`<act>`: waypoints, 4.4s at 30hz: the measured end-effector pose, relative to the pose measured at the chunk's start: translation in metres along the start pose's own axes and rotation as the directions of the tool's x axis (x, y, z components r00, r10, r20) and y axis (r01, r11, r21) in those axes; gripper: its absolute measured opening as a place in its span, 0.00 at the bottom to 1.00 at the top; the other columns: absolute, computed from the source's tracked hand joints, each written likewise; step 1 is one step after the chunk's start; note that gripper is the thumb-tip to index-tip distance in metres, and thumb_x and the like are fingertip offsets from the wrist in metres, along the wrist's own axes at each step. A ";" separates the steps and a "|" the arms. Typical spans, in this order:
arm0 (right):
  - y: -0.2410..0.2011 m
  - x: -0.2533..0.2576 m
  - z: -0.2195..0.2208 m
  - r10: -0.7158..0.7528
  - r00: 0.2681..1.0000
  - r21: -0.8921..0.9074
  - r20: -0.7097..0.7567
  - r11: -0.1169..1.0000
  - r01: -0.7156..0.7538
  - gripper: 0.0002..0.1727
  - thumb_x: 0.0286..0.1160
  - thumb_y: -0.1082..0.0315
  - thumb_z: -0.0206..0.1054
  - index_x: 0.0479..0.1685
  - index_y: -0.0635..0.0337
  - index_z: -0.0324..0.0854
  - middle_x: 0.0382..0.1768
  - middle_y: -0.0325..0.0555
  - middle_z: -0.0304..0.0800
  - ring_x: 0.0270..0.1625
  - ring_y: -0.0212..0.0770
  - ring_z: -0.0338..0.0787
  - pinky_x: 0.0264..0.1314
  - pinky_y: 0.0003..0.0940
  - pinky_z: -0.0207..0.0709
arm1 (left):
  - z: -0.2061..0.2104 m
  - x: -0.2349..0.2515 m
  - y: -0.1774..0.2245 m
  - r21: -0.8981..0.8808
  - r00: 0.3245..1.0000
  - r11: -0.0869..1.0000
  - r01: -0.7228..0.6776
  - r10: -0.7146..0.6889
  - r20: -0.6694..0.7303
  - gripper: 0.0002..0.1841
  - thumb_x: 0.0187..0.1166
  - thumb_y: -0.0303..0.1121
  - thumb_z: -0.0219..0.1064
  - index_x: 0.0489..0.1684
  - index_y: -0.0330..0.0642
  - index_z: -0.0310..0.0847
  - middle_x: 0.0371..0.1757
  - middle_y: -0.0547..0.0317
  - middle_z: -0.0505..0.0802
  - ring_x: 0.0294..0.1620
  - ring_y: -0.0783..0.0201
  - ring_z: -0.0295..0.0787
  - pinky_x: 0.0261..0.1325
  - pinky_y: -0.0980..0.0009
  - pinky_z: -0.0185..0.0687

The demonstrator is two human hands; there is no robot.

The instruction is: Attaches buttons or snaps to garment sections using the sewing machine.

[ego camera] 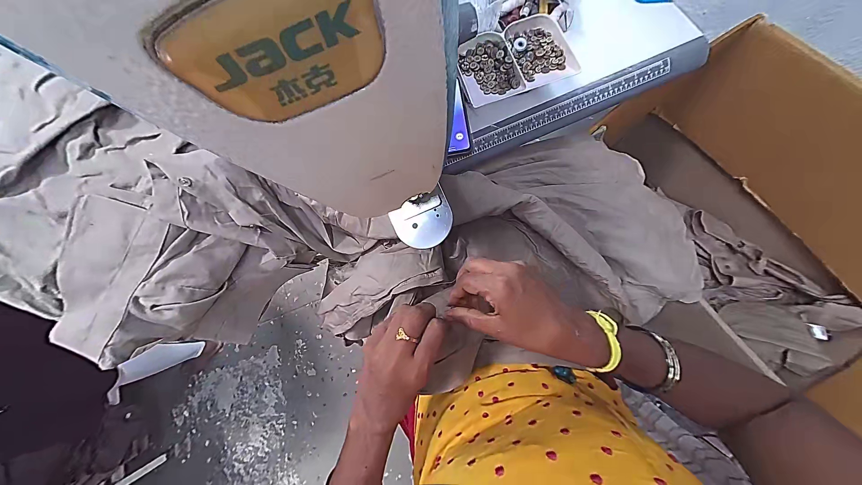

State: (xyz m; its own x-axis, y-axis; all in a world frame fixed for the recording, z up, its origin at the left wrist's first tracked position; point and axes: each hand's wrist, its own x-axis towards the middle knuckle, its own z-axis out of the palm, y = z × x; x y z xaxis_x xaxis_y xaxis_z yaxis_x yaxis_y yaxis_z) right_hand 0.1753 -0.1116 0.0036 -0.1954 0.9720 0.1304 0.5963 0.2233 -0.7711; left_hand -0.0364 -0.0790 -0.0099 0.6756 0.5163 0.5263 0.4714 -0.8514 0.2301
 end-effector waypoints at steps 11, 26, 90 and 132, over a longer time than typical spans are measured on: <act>0.030 0.011 -0.047 0.114 0.927 -0.100 -0.357 0.982 -0.160 0.06 0.69 0.68 0.72 0.33 0.63 0.89 0.37 0.49 0.90 0.36 0.43 0.90 0.36 0.41 0.85 | 0.012 -0.005 0.008 -0.111 0.986 0.980 0.164 -0.164 0.008 0.05 0.77 0.31 0.66 0.31 0.43 0.80 0.39 0.50 0.91 0.36 0.63 0.90 0.35 0.76 0.83; 0.143 0.150 -0.228 0.367 0.820 -0.228 -0.440 0.838 -0.497 0.12 0.82 0.69 0.64 0.54 0.60 0.91 0.52 0.59 0.94 0.53 0.59 0.93 0.62 0.64 0.80 | -0.013 0.006 -0.003 -0.259 0.807 0.777 0.574 -0.485 0.336 0.10 0.78 0.35 0.69 0.42 0.35 0.85 0.26 0.60 0.89 0.23 0.73 0.81 0.30 0.74 0.77; 0.028 0.097 -0.014 -0.600 0.651 -0.476 -0.466 0.790 0.387 0.09 0.74 0.79 0.64 0.36 0.60 0.90 0.35 0.48 0.92 0.38 0.46 0.91 0.31 0.36 0.79 | 0.015 0.090 -0.040 -0.588 0.642 0.573 0.571 -0.758 -0.114 0.06 0.87 0.29 0.48 0.47 0.44 0.70 0.31 0.81 0.81 0.32 0.90 0.80 0.41 0.89 0.78; 0.028 0.101 0.004 -0.038 0.782 0.414 -0.622 0.832 0.370 0.06 0.75 0.69 0.70 0.42 0.59 0.92 0.34 0.44 0.86 0.36 0.36 0.85 0.38 0.29 0.81 | 0.011 0.082 -0.030 -0.567 0.607 0.561 0.603 -0.784 -0.131 0.06 0.85 0.24 0.54 0.45 0.42 0.77 0.33 0.74 0.87 0.32 0.82 0.85 0.39 0.84 0.84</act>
State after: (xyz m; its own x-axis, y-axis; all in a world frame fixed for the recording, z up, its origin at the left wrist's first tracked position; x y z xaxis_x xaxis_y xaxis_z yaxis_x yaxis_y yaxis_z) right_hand 0.1691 -0.0074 -0.0075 0.3089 0.7969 0.5191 0.1018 0.5149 -0.8512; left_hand 0.0108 -0.0098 0.0177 -0.0340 0.9686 0.2464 0.3504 -0.2193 0.9106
